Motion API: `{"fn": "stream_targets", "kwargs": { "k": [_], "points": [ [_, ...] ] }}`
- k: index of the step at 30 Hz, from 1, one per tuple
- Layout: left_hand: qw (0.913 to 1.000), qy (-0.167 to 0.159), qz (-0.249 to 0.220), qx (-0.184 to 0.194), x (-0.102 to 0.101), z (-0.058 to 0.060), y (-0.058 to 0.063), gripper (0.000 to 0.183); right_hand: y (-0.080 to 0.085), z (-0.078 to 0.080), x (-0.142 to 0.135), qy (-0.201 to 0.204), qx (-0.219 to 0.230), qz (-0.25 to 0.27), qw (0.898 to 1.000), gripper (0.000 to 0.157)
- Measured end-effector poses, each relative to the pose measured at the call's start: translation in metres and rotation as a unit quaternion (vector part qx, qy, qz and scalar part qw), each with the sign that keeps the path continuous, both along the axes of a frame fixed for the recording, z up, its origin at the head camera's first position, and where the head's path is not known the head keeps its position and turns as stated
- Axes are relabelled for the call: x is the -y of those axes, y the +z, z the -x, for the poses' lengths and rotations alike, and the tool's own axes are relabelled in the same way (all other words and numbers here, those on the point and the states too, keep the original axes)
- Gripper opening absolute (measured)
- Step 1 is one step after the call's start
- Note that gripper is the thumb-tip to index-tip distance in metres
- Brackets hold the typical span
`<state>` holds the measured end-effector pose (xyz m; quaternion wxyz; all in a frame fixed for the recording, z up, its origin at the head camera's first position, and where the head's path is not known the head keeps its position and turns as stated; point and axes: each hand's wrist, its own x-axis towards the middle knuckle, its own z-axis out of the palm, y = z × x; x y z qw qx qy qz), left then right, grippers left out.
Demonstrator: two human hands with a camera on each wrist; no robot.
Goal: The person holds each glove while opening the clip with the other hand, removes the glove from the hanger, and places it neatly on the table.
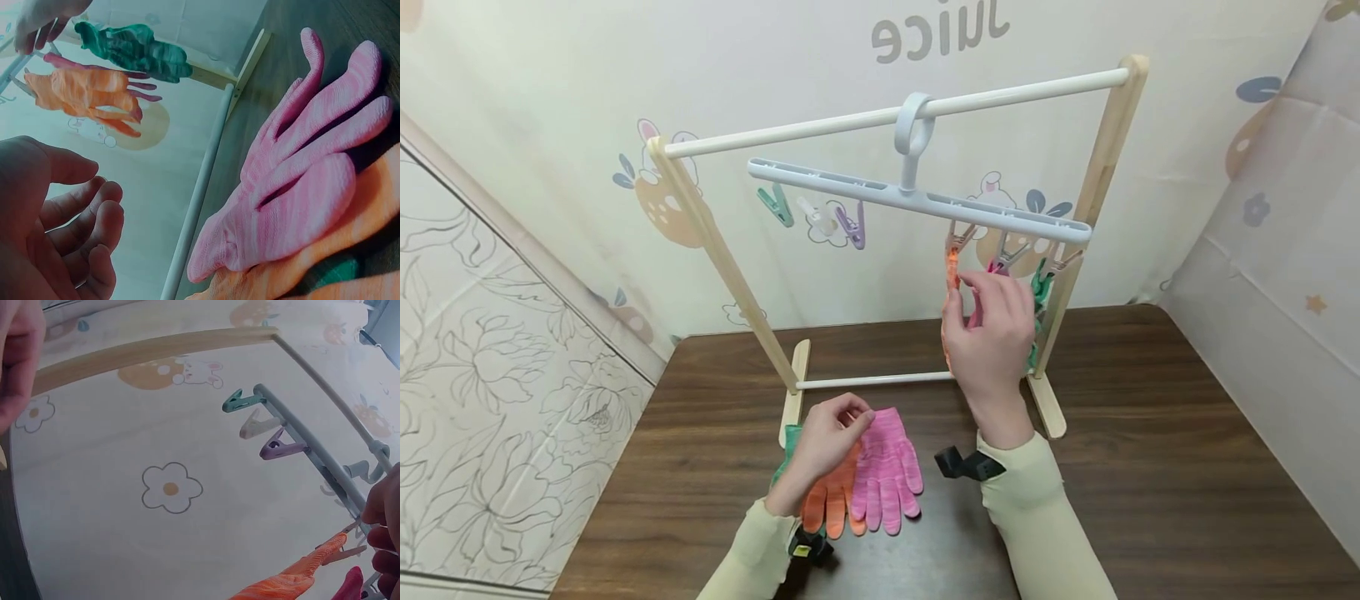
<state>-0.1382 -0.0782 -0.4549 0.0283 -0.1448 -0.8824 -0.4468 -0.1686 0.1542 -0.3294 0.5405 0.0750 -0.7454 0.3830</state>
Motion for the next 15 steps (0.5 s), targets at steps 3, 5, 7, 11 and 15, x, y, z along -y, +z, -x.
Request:
{"fn": "stream_targets", "kwargs": {
  "k": [3, 5, 7, 11, 15],
  "points": [
    [1.0, -0.002, -0.004, 0.004, -0.001, 0.0, 0.0, 0.007, 0.003, 0.006, 0.002, -0.012, 0.008, -0.011, 1.0, 0.024],
    [0.9999, -0.004, -0.008, 0.005, -0.001, 0.0, 0.0, 0.007, 0.004, 0.01, 0.003, -0.022, 0.019, -0.018, 0.999, 0.023],
    [0.9999, -0.005, -0.012, 0.006, -0.002, 0.0, 0.001, 0.008, 0.004, 0.014, 0.004, -0.034, 0.033, -0.023, 0.999, 0.023],
    [0.9997, -0.011, -0.019, 0.01, -0.005, 0.0, 0.004, 0.009, 0.004, 0.018, 0.005, -0.064, 0.058, -0.021, 0.996, 0.027],
    [0.9994, -0.018, -0.023, 0.019, -0.009, 0.001, 0.004, 0.011, 0.003, 0.021, 0.003, -0.074, 0.082, -0.022, 0.994, 0.028]
  ]
}}
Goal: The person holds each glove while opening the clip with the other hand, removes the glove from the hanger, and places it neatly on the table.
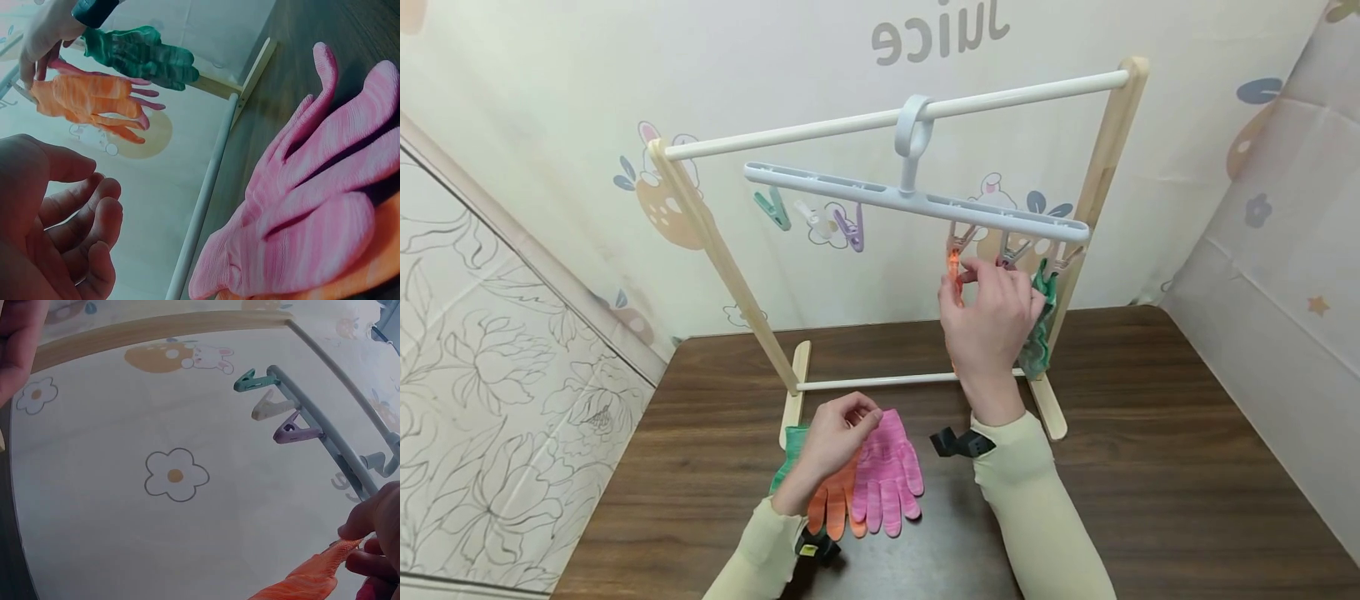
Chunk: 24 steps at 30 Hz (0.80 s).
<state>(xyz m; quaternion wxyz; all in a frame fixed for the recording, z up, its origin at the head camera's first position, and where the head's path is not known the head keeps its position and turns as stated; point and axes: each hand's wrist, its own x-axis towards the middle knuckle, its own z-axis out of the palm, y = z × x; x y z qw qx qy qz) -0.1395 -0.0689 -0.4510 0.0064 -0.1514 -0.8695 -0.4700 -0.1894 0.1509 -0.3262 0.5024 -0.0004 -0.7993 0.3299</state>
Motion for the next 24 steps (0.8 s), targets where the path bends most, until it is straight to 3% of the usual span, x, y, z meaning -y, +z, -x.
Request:
{"fn": "stream_targets", "kwargs": {
  "k": [10, 17, 24],
  "points": [
    [1.0, -0.004, -0.008, -0.002, -0.001, 0.0, -0.001, 0.009, 0.0, 0.002, -0.016, -0.017, 0.052, -0.014, 0.998, 0.03],
    [0.9999, -0.007, -0.011, -0.001, 0.0, 0.0, -0.001, 0.01, 0.01, -0.006, -0.019, -0.018, 0.061, -0.049, 0.997, 0.025],
    [0.9997, -0.018, -0.012, 0.009, -0.001, -0.001, -0.003, 0.008, 0.022, -0.015, -0.02, 0.004, 0.114, -0.06, 0.992, 0.02]
  ]
}}
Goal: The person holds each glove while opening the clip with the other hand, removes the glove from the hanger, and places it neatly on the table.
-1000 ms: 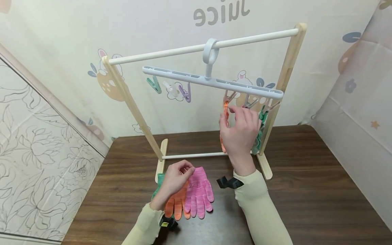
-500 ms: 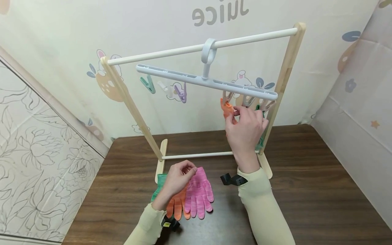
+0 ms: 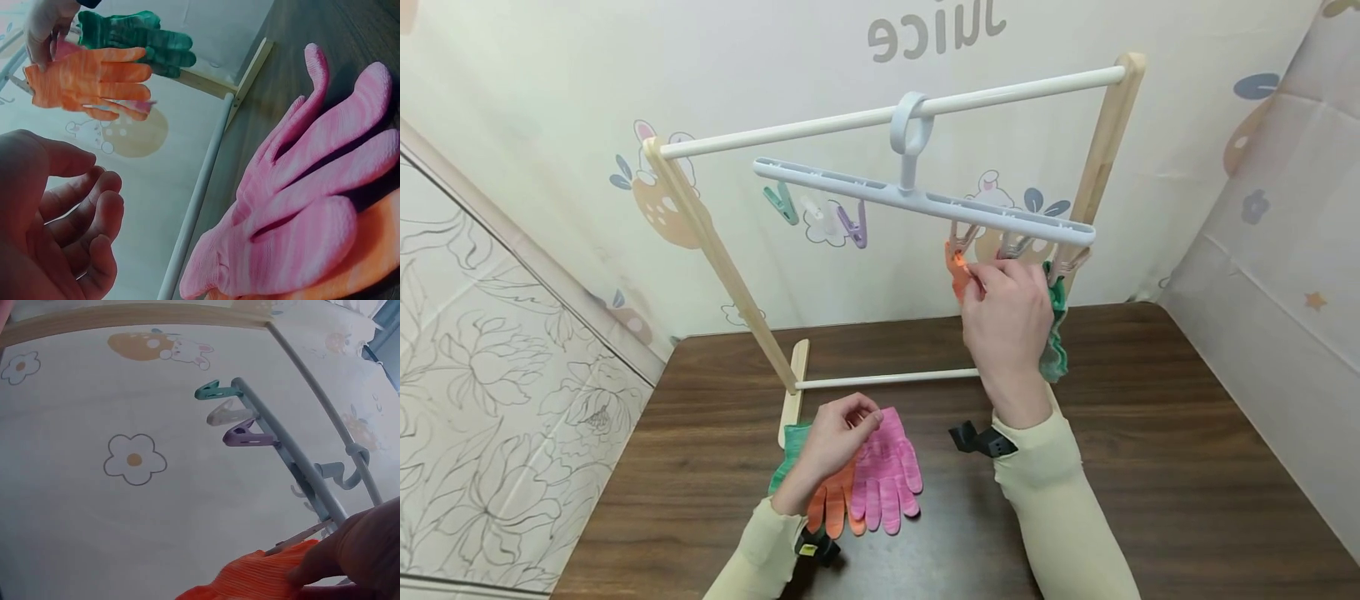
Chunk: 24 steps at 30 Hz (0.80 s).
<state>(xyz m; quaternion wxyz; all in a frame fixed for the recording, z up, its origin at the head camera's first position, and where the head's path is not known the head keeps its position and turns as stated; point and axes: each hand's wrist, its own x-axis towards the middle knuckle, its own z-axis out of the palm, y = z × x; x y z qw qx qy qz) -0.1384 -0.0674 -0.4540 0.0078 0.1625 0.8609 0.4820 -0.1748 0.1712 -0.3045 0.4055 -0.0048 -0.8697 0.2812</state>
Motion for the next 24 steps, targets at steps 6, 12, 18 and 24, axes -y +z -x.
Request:
{"fn": "stream_targets", "kwargs": {
  "k": [6, 12, 18, 24],
  "points": [
    [1.0, -0.005, -0.002, 0.003, -0.002, 0.0, 0.001, 0.007, 0.003, -0.003, -0.001, 0.007, 0.035, 0.008, 0.999, 0.021],
    [1.0, -0.005, -0.006, 0.001, -0.002, 0.002, 0.003, 0.008, -0.003, -0.004, -0.002, 0.017, 0.035, 0.028, 0.999, 0.021],
    [0.9999, -0.009, -0.007, -0.001, -0.003, 0.004, 0.004, 0.011, -0.014, -0.005, -0.003, 0.022, -0.012, 0.039, 0.999, 0.019],
    [0.9997, -0.014, -0.019, -0.01, -0.003, 0.004, 0.004, 0.011, -0.026, -0.011, -0.004, 0.024, -0.034, 0.078, 0.996, 0.019]
  ]
}}
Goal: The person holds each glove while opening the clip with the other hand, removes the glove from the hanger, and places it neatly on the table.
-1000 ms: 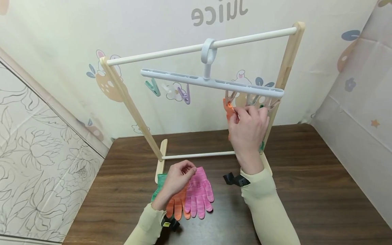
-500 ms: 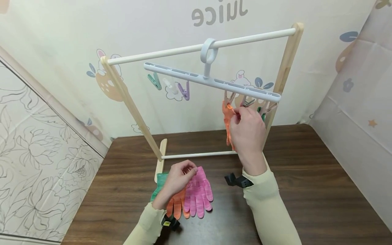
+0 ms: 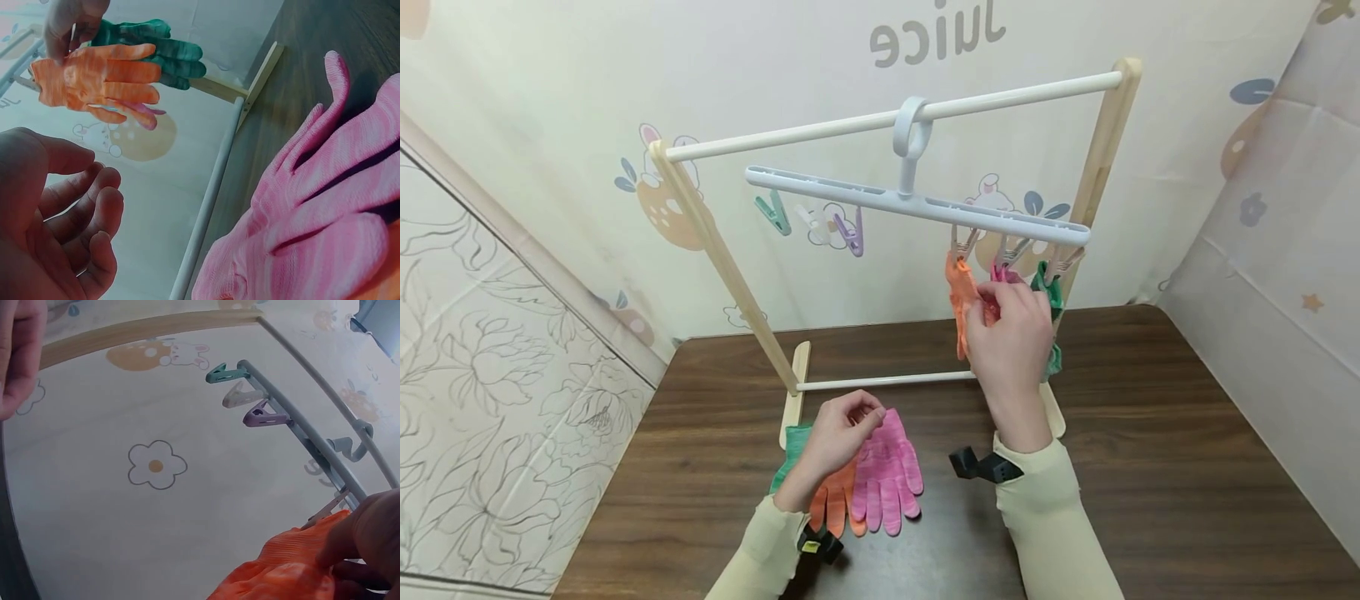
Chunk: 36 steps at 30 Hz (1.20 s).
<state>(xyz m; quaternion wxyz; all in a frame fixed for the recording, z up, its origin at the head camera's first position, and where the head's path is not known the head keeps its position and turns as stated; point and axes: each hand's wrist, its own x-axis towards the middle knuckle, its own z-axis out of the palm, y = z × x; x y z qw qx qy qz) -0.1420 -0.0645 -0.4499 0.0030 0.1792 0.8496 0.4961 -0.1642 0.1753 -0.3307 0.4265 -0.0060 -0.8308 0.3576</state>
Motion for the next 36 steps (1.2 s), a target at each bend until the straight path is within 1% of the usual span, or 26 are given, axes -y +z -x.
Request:
{"fn": "stream_targets", "kwargs": {
  "k": [4, 10, 14, 18, 23, 28, 36],
  "points": [
    [0.9999, -0.002, -0.012, -0.001, 0.001, 0.001, 0.0, 0.012, -0.006, -0.003, 0.001, -0.009, -0.004, 0.017, 1.0, 0.019],
    [0.9998, -0.002, -0.018, -0.003, 0.0, 0.003, 0.002, 0.01, -0.01, -0.008, 0.001, -0.04, 0.0, 0.016, 0.999, 0.024],
    [0.9995, -0.003, -0.026, -0.018, -0.001, 0.007, 0.006, 0.01, -0.011, -0.01, 0.0, -0.04, -0.001, 0.017, 0.999, 0.024],
    [0.9987, -0.009, -0.035, -0.035, -0.003, 0.013, 0.011, 0.011, -0.012, -0.012, -0.001, -0.029, 0.007, 0.027, 0.999, 0.022],
    [0.998, -0.018, -0.046, -0.039, -0.007, 0.019, 0.019, 0.01, -0.015, -0.018, 0.0, -0.014, 0.028, 0.041, 0.999, 0.023],
    [0.9961, -0.031, -0.068, -0.046, -0.011, 0.024, 0.028, 0.01, -0.02, -0.021, -0.001, 0.001, 0.048, 0.055, 0.997, 0.025],
    [0.9929, -0.04, -0.076, -0.082, -0.019, 0.034, 0.043, 0.01, -0.03, -0.021, -0.007, 0.032, 0.033, 0.075, 0.996, 0.021]
  ]
}}
